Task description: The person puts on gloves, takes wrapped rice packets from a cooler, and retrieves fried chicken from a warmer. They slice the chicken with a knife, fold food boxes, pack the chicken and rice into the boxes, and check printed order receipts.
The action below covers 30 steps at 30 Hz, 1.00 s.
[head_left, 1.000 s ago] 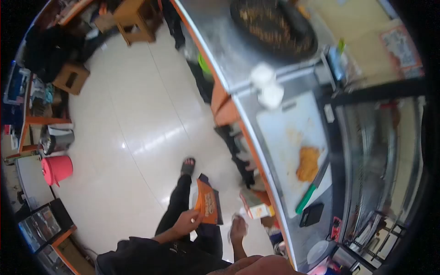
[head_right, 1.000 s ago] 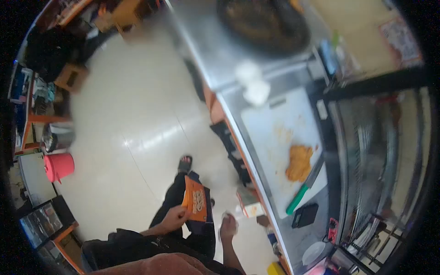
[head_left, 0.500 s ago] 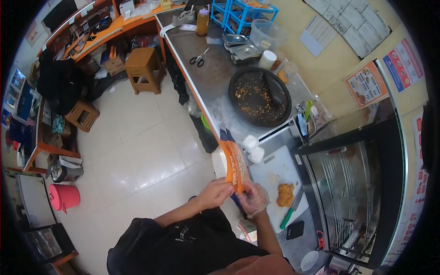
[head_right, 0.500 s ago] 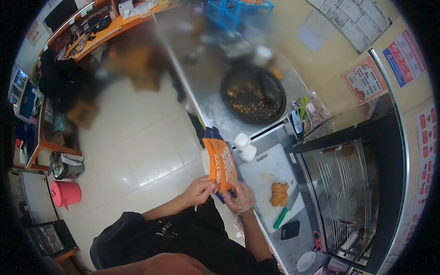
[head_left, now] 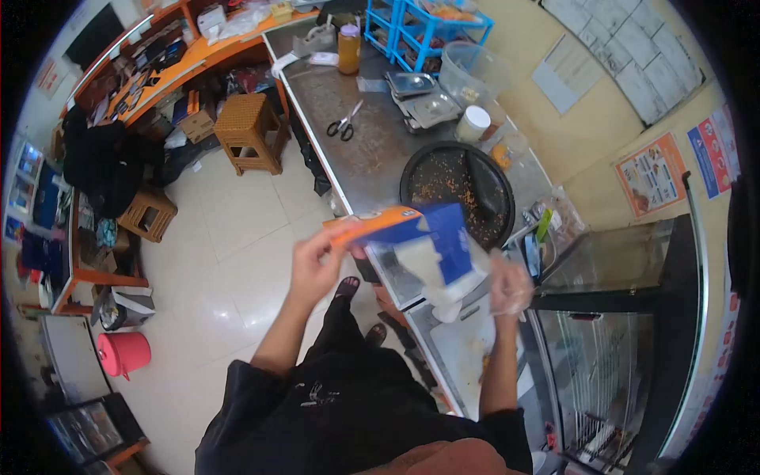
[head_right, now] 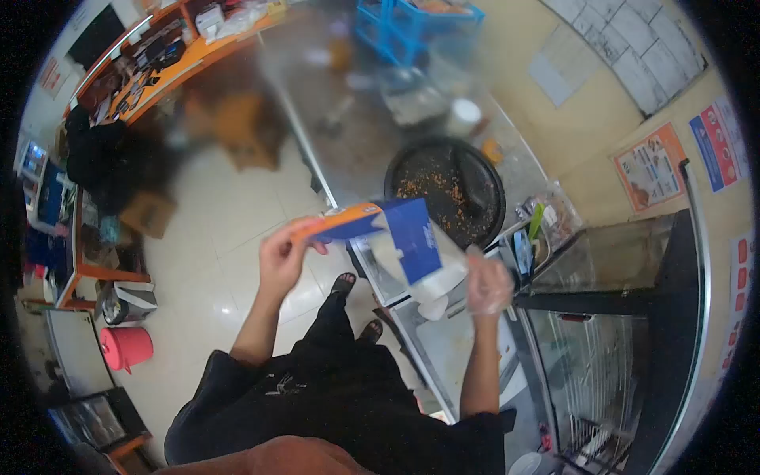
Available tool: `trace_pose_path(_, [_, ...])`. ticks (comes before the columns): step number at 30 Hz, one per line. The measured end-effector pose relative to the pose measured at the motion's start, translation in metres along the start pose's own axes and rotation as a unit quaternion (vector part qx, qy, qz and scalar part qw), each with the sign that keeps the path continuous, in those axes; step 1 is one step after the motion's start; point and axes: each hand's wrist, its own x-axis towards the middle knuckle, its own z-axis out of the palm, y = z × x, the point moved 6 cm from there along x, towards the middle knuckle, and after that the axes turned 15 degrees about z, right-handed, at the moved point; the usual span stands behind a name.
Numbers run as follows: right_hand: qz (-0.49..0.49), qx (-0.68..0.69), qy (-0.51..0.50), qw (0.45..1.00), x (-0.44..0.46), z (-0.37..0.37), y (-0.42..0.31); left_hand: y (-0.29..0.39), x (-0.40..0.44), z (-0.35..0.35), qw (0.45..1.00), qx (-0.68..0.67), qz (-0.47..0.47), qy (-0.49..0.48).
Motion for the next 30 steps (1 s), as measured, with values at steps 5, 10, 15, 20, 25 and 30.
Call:
trace_pose_path(5, [-0.019,-0.039,-0.071,0.997,0.063,0.006,0.011,-0.079,0.091,-0.036,0.977,0.168,-0.125,-0.026])
trace_pose_path(10, [-0.124,-0.011,-0.122,0.985,0.138,0.054,0.015,-0.140,0.198,-0.042,0.921,0.359,-0.071,-0.132])
trace_pose_path(15, [-0.043,-0.087,-0.117,0.988,0.178,0.055,-0.010,-0.212,0.274,-0.042,0.856,0.433,-0.083,-0.271])
trace_pose_path(20, [0.071,-0.092,-0.053,0.992,0.101,-0.011,-0.028,-0.338,0.311,-0.061,0.841,0.384,-0.088,-0.372])
trace_pose_path(25, [0.312,-0.076,-0.013,0.947,-0.069,-0.069,0.035,-0.419,0.312,-0.025,0.823,0.388,-0.142,-0.390])
trace_pose_path(30, [0.515,-0.015,0.107,0.850,-0.250,-0.129,0.109,-0.395,0.281,0.009,0.918,0.178,-0.158,-0.318])
